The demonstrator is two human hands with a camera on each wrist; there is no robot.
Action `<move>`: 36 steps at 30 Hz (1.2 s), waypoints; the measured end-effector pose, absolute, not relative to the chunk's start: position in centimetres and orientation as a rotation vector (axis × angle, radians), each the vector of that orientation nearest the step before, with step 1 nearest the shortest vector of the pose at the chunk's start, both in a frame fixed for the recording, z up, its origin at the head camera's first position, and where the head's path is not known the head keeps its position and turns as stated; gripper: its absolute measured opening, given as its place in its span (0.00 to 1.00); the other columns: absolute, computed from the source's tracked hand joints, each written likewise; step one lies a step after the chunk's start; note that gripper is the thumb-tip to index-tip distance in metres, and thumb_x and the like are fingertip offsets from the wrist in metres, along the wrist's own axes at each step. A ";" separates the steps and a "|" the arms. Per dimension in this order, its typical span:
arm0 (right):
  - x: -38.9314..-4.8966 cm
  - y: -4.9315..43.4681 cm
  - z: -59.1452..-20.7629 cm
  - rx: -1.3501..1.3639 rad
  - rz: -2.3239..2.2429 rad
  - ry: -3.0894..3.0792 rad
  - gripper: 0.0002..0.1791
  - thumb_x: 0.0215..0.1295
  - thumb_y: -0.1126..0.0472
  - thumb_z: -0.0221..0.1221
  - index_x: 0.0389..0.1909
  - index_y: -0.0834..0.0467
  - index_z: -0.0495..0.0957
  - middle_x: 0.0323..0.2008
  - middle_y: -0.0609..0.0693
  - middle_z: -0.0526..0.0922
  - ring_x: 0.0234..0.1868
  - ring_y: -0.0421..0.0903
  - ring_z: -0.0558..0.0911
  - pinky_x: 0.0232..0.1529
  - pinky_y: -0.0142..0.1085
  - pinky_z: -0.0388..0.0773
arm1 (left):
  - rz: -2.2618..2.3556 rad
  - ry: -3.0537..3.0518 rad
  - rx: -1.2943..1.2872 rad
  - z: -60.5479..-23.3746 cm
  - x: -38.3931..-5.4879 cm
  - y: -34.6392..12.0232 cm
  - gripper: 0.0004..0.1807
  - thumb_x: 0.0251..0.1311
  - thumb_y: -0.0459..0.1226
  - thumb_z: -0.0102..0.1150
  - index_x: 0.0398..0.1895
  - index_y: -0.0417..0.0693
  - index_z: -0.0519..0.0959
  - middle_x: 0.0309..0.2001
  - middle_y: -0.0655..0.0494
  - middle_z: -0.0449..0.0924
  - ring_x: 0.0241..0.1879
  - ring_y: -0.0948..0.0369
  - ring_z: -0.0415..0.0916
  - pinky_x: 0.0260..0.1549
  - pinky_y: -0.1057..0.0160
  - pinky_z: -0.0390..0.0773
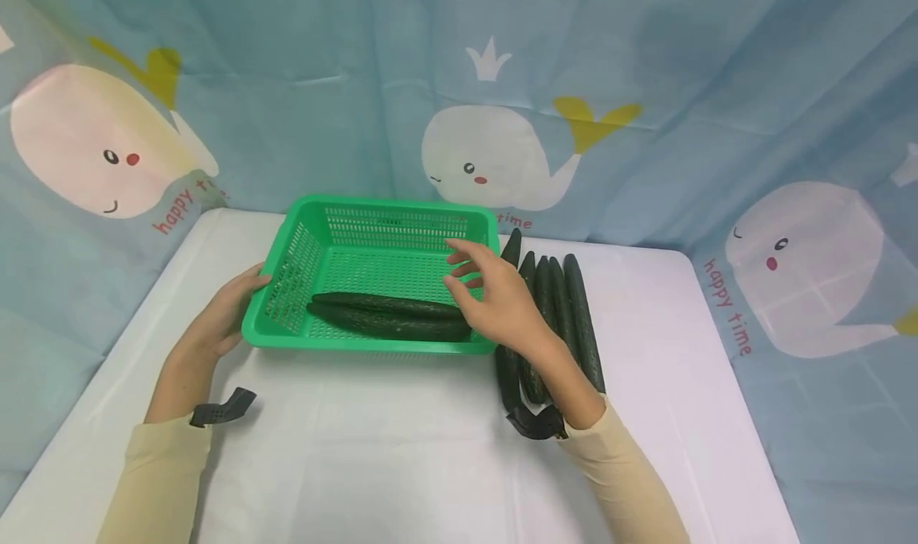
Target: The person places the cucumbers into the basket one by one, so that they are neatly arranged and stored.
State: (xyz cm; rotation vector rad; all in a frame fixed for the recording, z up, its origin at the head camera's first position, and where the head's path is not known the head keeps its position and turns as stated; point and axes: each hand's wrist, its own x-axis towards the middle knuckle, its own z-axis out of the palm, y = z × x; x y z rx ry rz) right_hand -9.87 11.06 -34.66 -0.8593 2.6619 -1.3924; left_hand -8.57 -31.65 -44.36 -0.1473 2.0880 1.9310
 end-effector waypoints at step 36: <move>-7.8 20.2 -36.9 -0.497 -1.489 2.883 0.24 0.79 0.61 0.60 0.73 0.55 0.74 0.64 0.57 0.79 0.64 0.52 0.80 0.62 0.15 0.74 | 1.970 2.056 -0.168 -44.3 -8.4 -31.7 0.40 0.83 0.53 0.44 0.88 0.49 0.46 0.67 0.62 0.68 0.60 0.72 0.74 0.53 0.75 0.84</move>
